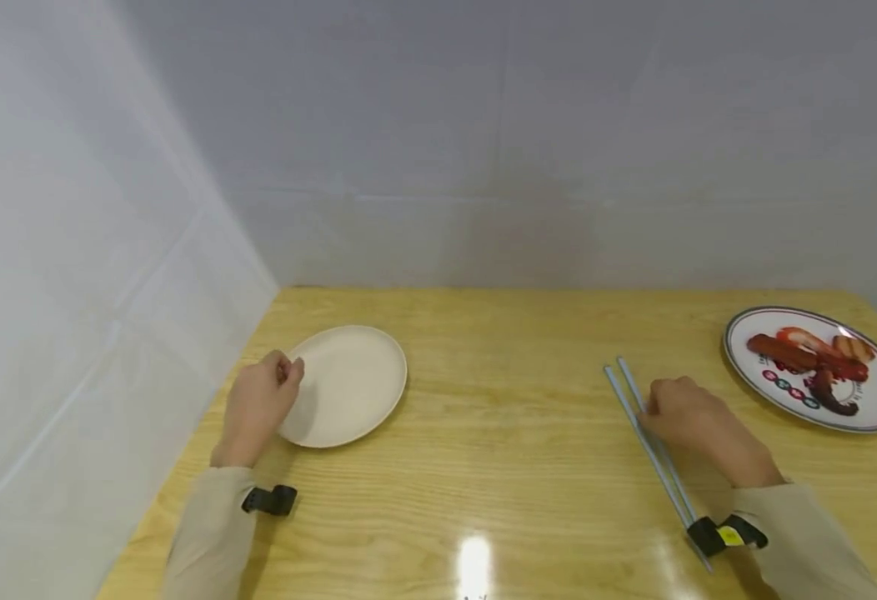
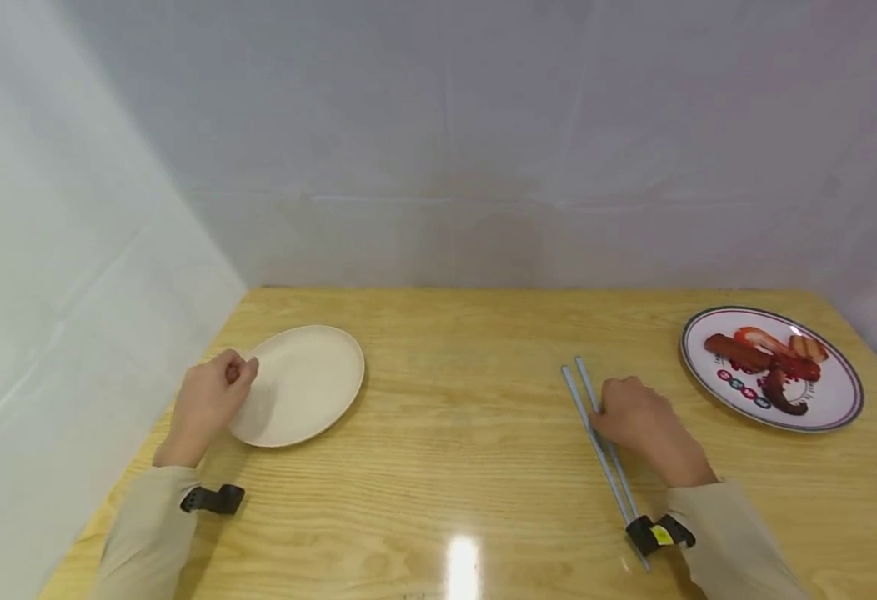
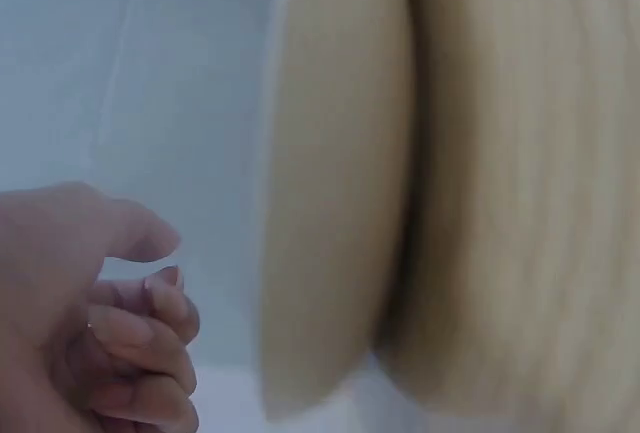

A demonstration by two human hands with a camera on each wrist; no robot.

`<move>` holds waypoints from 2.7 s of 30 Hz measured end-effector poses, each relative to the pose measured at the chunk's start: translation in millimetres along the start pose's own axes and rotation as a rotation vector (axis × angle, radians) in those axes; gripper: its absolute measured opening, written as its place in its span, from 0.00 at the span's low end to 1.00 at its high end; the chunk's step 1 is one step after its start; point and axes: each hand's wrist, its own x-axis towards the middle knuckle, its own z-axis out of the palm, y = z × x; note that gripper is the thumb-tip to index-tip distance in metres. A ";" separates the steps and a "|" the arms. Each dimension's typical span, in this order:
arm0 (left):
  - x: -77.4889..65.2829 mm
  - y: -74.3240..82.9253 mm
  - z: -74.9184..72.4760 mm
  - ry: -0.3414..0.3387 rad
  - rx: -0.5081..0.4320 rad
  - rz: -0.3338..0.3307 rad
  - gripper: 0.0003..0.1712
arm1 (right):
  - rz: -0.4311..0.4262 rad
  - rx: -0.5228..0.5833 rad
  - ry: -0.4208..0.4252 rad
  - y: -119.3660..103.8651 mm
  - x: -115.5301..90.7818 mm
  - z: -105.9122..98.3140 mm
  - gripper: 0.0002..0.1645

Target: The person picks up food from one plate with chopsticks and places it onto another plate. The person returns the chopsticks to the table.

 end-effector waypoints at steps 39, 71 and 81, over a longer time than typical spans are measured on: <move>5.5 -58.4 2.0 -0.362 -0.144 -0.134 0.24 | -0.038 0.637 -0.100 22.1 -5.3 4.3 0.13; 9.1 -71.3 -10.5 -0.371 -0.115 -0.110 0.21 | -0.135 1.274 0.785 91.7 -67.9 -39.7 0.11; 6.7 -70.9 -12.0 -0.365 -0.018 -0.071 0.19 | 0.248 0.843 1.163 112.3 -69.4 -45.8 0.11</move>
